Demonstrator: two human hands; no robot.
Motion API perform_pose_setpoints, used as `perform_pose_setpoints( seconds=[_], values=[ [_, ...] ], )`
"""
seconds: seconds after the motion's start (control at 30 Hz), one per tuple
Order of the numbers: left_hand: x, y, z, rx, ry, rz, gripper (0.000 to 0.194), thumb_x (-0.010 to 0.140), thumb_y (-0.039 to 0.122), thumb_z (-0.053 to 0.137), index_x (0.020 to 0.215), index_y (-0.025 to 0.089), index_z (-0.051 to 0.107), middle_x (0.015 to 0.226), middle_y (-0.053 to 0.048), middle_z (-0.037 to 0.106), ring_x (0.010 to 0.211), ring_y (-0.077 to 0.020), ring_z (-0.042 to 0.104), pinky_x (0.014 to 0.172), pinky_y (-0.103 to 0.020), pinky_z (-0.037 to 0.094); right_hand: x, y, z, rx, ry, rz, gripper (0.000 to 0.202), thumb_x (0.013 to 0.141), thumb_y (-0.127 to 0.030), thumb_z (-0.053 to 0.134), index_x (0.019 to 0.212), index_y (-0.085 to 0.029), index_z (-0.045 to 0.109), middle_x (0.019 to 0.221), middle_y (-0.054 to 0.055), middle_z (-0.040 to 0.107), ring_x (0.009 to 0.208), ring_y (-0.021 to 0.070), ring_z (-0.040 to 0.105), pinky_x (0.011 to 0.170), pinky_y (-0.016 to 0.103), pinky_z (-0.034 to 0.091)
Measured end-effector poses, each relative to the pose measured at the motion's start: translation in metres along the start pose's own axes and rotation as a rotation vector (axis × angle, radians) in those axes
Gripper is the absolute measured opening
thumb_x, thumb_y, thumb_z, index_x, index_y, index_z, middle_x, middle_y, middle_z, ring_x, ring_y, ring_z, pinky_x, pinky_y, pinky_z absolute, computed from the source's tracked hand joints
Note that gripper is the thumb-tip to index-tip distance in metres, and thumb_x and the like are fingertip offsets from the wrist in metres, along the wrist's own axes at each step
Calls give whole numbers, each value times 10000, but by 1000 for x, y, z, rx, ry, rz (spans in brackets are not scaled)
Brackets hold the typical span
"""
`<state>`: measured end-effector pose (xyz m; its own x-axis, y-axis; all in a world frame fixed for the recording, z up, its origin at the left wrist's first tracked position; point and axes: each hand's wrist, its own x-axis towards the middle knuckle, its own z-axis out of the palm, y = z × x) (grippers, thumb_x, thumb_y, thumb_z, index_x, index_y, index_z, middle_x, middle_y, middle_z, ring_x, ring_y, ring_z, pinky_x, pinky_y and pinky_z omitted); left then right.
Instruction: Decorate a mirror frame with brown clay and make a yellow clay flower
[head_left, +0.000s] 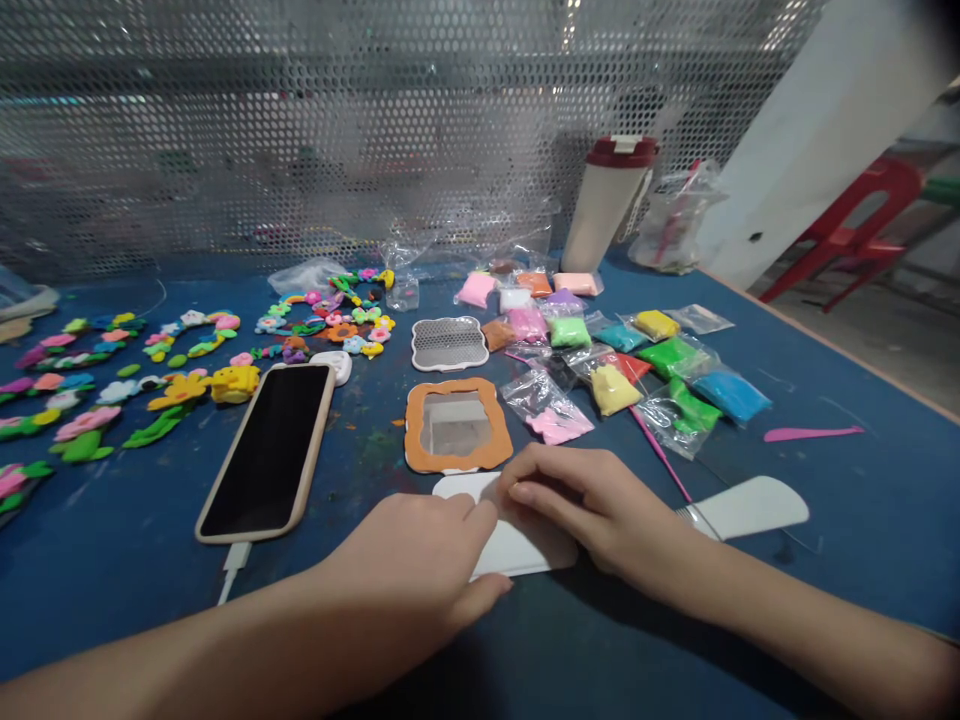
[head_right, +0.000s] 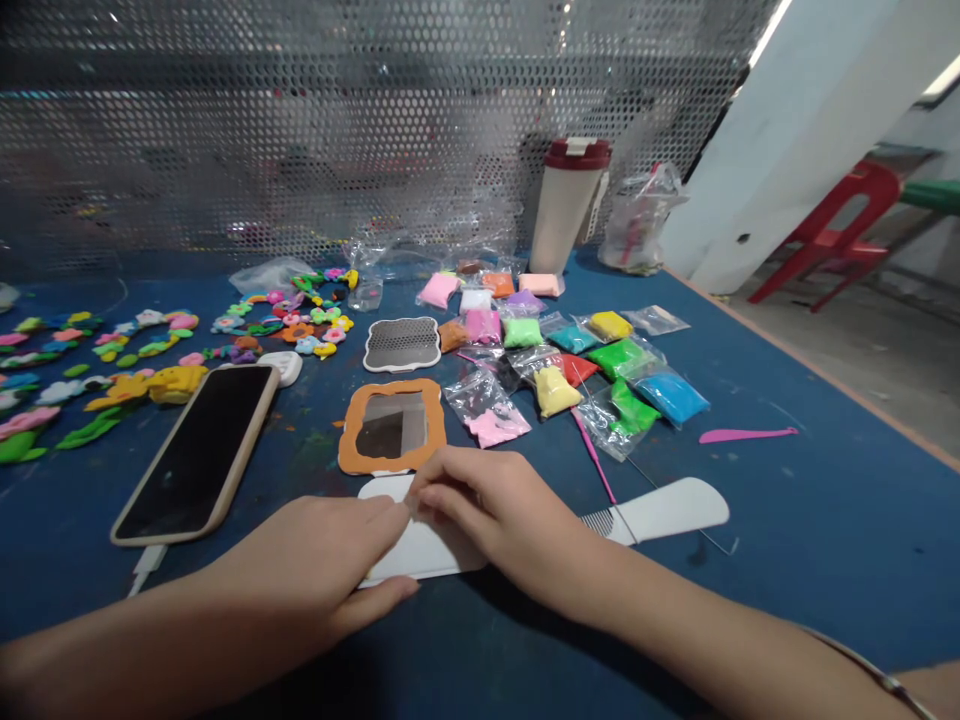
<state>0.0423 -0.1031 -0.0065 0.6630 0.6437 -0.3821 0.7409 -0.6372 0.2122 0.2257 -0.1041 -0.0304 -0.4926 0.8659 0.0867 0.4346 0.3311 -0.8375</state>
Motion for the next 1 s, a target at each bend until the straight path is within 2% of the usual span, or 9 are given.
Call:
perform_pose_setpoints(
  seconds=[0.13,0.23,0.33,0.4,0.5,0.63,0.77,0.87,1.0],
  values=[
    [0,0,-1,-11,10,11,262,859,346,474,1024,169,573,939,-90,690,813,-303,660,644,-388,496,0,2,0,-21,-12,33,42,827,-171,574,800,-180,605,744,0,640,653,116,560,582,213,434],
    [-1,0,-1,-10,1,13,246,861,349,473,968,162,592,911,-91,692,779,-299,661,626,-383,493,1,3,0,13,-20,69,92,849,-172,541,832,-183,631,784,7,668,700,124,589,629,226,449],
    [-1,0,-1,-16,11,23,253,859,348,477,992,162,587,920,-91,691,789,-296,659,628,-377,489,1,3,0,32,-11,101,69,832,-210,575,808,-183,633,752,4,672,669,128,588,592,224,449],
    [-1,0,-1,-20,18,24,251,854,349,486,993,164,585,926,-89,692,794,-295,659,628,-372,488,1,2,0,28,-13,82,45,814,-184,593,806,-181,637,751,3,671,665,127,589,597,224,452],
    [-1,-1,-1,-23,12,18,235,852,339,490,966,161,594,919,-91,693,791,-299,659,632,-376,487,1,2,0,43,-6,60,121,845,-157,543,860,-192,658,821,8,689,738,129,615,673,233,464],
    [-1,-1,-2,-52,0,14,262,854,342,491,1027,170,587,946,-92,689,825,-310,658,645,-387,489,1,2,0,50,-10,75,53,805,-179,609,792,-181,661,761,0,679,696,124,608,631,218,455],
    [1,0,-2,-19,0,-2,236,851,348,493,938,160,607,869,-87,689,764,-305,660,618,-374,475,0,1,-1,67,-3,85,126,857,-186,544,847,-188,669,817,-1,695,741,113,618,672,202,449],
    [2,1,-1,-22,9,8,231,853,351,492,948,171,602,887,-83,686,777,-293,653,616,-350,457,0,2,-1,41,13,120,125,854,-210,551,823,-186,669,776,-4,693,701,115,611,627,196,441],
    [-6,-9,-3,-98,12,6,289,876,420,423,884,187,595,807,-62,671,685,-240,627,576,-301,417,0,4,0,-37,19,44,100,847,-175,554,858,-177,653,825,13,686,747,124,612,673,213,445]
  ],
)
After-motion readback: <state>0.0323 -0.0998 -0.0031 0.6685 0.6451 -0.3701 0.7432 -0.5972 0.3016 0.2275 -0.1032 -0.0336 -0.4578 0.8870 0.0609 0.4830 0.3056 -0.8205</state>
